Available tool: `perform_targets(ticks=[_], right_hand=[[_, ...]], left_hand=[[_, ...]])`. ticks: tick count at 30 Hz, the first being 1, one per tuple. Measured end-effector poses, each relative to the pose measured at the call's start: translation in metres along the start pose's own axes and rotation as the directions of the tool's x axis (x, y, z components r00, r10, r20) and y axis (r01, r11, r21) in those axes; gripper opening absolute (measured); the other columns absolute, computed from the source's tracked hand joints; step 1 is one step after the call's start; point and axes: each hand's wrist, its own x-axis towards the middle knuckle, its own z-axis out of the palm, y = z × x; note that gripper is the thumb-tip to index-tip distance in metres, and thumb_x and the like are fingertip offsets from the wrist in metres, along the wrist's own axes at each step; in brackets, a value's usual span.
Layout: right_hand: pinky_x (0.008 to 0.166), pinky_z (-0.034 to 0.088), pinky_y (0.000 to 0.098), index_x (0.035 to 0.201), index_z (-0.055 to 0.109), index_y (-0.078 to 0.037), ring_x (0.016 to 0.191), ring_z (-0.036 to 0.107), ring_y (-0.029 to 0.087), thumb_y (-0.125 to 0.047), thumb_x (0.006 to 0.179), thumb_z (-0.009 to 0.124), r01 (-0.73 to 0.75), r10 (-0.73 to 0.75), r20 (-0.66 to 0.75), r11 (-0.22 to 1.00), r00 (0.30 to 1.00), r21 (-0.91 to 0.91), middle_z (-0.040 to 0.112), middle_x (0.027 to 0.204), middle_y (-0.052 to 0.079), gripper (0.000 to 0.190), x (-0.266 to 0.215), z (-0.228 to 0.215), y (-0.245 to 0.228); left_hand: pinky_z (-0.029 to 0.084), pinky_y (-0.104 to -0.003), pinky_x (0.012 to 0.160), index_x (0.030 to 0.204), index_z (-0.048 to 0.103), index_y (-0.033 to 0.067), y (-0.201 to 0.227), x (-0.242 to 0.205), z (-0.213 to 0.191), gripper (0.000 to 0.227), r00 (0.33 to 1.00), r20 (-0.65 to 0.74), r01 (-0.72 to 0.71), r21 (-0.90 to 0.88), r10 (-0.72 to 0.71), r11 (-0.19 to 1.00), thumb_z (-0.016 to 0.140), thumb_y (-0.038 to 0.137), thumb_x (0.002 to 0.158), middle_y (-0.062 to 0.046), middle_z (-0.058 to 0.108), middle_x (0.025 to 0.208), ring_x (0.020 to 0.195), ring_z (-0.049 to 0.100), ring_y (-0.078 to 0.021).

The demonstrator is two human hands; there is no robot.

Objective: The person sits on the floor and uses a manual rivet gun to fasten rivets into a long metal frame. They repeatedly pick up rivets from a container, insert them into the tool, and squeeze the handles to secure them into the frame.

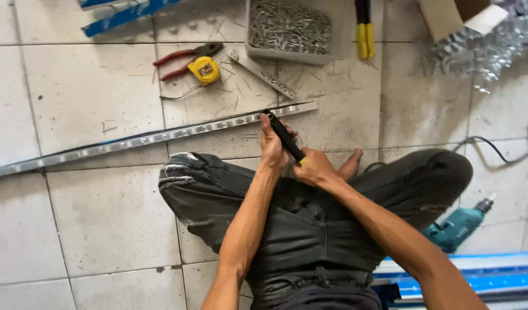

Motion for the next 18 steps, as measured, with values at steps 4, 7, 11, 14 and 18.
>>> perform_targets(ticks=[4,7,11,14,18], right_hand=[[0.087,0.072,0.0601,0.108,0.092,-0.009,0.106,0.092,0.049,-0.067,0.092,0.090,0.116,-0.118,-0.019,0.992,0.993,-0.049,0.091,0.097,0.023,0.060,0.025,-0.006,0.008],[0.092,0.069,0.0706,0.109,0.092,0.004,0.108,0.089,0.061,-0.060,0.095,0.088,0.217,-0.185,0.172,0.957,0.968,-0.192,0.089,0.100,0.036,0.065,-0.020,-0.082,-0.036],[0.094,0.070,0.0631,0.114,0.099,-0.005,0.113,0.092,0.051,-0.061,0.091,0.090,0.092,-0.104,0.201,0.993,0.974,0.067,0.095,0.105,0.026,0.061,-0.063,-0.160,-0.100],[0.144,0.048,0.0738,0.173,0.065,0.016,0.170,0.061,0.065,-0.068,0.100,0.094,-0.097,0.067,0.355,0.993,0.932,0.066,0.070,0.173,0.047,0.115,-0.096,-0.166,-0.140],[0.092,0.070,0.0597,0.115,0.094,-0.013,0.115,0.092,0.048,-0.052,0.090,0.094,-0.029,0.021,0.096,0.996,0.995,0.081,0.093,0.104,0.020,0.046,-0.021,-0.037,-0.024]], left_hand=[[0.077,-0.043,0.080,0.096,0.077,0.0162,0.007,0.005,0.013,0.086,0.999,0.006,-0.044,0.004,0.044,0.999,0.061,0.098,0.116,-0.014,0.085,0.079,0.079,0.090,-0.0286],[0.077,-0.041,0.079,0.097,0.078,0.0159,-0.012,0.015,-0.006,0.086,0.999,0.008,-0.051,0.003,0.051,0.999,0.059,0.098,0.117,-0.014,0.086,0.080,0.080,0.091,-0.0282],[0.077,-0.036,0.073,0.090,0.077,0.0190,0.006,-0.003,0.016,0.085,0.997,-0.012,-0.075,-0.019,0.075,0.997,0.058,0.098,0.116,-0.011,0.083,0.074,0.073,0.090,-0.0239],[0.075,-0.038,0.073,0.091,0.077,0.0178,-0.004,0.006,0.007,0.089,0.999,-0.040,-0.028,-0.033,0.027,0.999,0.061,0.103,0.111,-0.011,0.082,0.073,0.071,0.089,-0.0262],[0.077,-0.039,0.076,0.092,0.078,0.0183,-0.006,0.010,0.002,0.085,0.997,-0.036,-0.067,0.003,0.067,0.998,0.066,0.101,0.111,-0.010,0.085,0.073,0.072,0.090,-0.0244]])
